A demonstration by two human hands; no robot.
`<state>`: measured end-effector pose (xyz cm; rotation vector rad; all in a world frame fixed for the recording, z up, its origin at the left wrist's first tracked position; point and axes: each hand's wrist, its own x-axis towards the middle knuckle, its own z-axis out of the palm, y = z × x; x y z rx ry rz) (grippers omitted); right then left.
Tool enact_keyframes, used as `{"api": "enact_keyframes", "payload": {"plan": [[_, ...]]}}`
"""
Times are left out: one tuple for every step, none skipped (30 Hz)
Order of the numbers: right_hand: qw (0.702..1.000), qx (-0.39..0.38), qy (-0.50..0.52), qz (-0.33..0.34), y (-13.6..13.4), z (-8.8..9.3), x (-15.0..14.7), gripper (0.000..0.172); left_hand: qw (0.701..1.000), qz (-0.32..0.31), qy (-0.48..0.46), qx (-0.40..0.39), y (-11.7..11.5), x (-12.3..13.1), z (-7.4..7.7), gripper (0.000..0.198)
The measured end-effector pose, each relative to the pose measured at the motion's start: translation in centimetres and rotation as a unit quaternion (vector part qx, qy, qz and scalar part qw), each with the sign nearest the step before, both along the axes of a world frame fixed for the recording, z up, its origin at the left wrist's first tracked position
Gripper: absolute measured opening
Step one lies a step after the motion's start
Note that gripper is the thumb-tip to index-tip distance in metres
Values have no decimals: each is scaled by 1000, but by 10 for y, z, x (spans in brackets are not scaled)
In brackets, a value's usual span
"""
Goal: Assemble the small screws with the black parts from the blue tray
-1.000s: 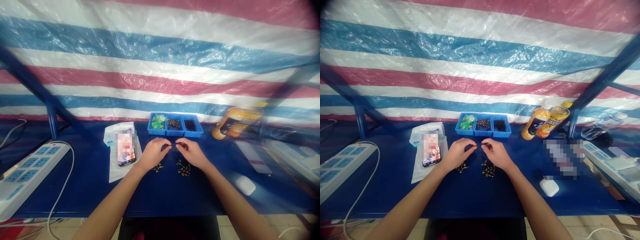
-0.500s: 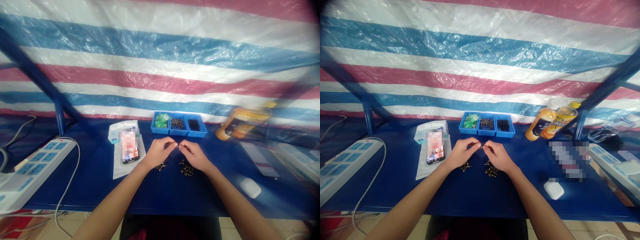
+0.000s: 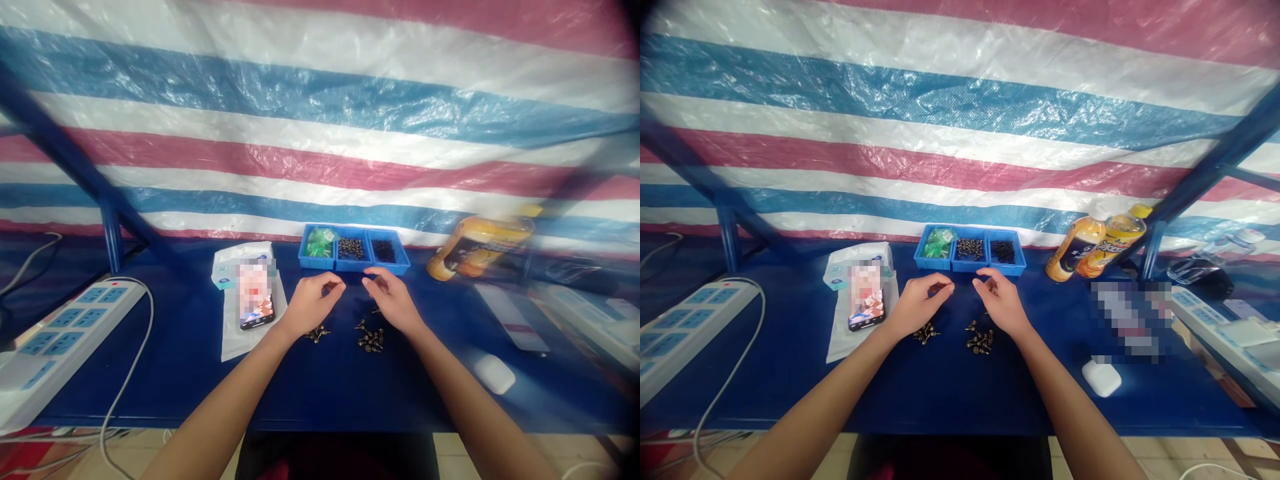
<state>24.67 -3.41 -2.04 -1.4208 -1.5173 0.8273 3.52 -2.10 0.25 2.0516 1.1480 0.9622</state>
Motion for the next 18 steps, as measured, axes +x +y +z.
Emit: {"api": "enact_keyframes", "payload": {"plan": [[1000,6,-28,11,0,1,4,33,1000,6,0,2,1,0,0,20],[998,11,-54,31,1,4,8,29,1000,13,0,4,1,-1,0,20],[995,14,-81,58,0,6,13,27,1000,20,0,5,2,-1,-1,21],[990,13,-109,91,0,9,18,25,1000,28,1,6,3,-2,-1,21],[983,14,-137,118,0,11,23,23,999,35,3,6,4,-3,-2,21],[975,16,-167,143,-1,14,28,22,999,44,6,6,5,-4,-3,21],[970,20,-190,152,-1,15,32,21,999,51,9,6,6,-5,-3,22],[965,20,-207,159,-2,17,36,20,998,57,12,6,7,-5,-3,23],[959,18,-222,173,-3,17,40,20,998,63,14,7,8,-6,-3,23],[954,17,-234,186,-3,17,43,20,998,67,15,9,9,-7,-3,23],[948,15,-246,201,-4,17,45,21,997,70,15,10,9,-8,-3,23],[942,15,-259,215,-4,16,46,21,997,72,14,12,9,-8,-2,22],[936,16,-272,224,-4,15,47,22,997,73,12,12,9,-8,-2,22],[931,18,-283,231,-4,13,48,22,997,73,11,12,9,-8,-2,22],[927,22,-291,235,-4,11,48,22,997,72,10,10,9,-8,-2,22],[925,26,-295,238,-3,9,47,21,997,70,10,9,9,-8,-2,23],[923,31,-297,241,-2,7,47,19,998,68,11,8,9,-8,-2,23],[923,37,-297,244,0,5,46,17,998,66,13,8,9,-7,-3,23]]}}
